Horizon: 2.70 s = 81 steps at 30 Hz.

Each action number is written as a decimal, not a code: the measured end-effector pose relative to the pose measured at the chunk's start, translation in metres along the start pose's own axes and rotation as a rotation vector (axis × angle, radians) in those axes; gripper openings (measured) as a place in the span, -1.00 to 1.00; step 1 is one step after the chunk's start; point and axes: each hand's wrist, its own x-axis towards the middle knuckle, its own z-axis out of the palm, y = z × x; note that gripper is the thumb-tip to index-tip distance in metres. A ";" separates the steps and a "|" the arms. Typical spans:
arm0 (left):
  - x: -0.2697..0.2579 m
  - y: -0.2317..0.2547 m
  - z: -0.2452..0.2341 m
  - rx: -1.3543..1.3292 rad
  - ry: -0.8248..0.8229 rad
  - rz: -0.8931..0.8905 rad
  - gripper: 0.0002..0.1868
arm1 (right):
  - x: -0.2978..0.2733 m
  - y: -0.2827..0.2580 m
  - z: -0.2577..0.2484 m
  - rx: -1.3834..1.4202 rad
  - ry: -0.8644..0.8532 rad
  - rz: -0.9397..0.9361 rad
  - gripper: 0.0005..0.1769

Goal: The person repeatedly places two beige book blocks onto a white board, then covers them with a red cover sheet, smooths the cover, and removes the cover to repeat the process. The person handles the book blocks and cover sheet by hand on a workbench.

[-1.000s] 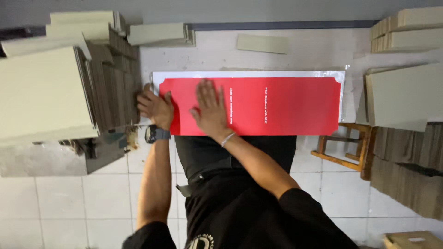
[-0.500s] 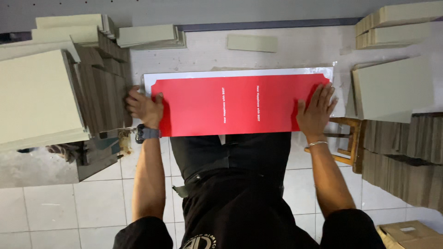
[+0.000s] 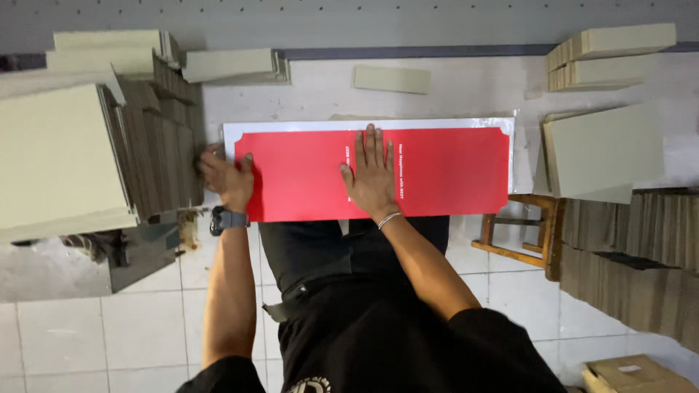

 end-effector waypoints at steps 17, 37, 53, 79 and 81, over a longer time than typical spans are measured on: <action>-0.128 0.023 -0.076 0.361 -0.056 0.967 0.04 | -0.143 0.206 -0.112 -0.129 0.049 -0.138 0.22; 0.121 0.211 -0.193 0.115 -0.233 0.912 -0.47 | 0.167 0.330 -0.308 0.360 -0.039 0.371 -0.59; 0.083 0.268 -0.057 0.083 0.121 0.852 -0.56 | 0.182 0.175 -0.073 -0.112 0.084 -0.431 -0.31; 0.023 0.259 0.086 0.196 -0.024 1.123 -0.42 | -0.085 0.066 -0.094 0.592 0.065 0.609 -0.66; 0.019 0.249 0.060 0.104 -0.011 1.045 -0.46 | -0.092 0.049 -0.079 0.554 0.095 0.522 -0.72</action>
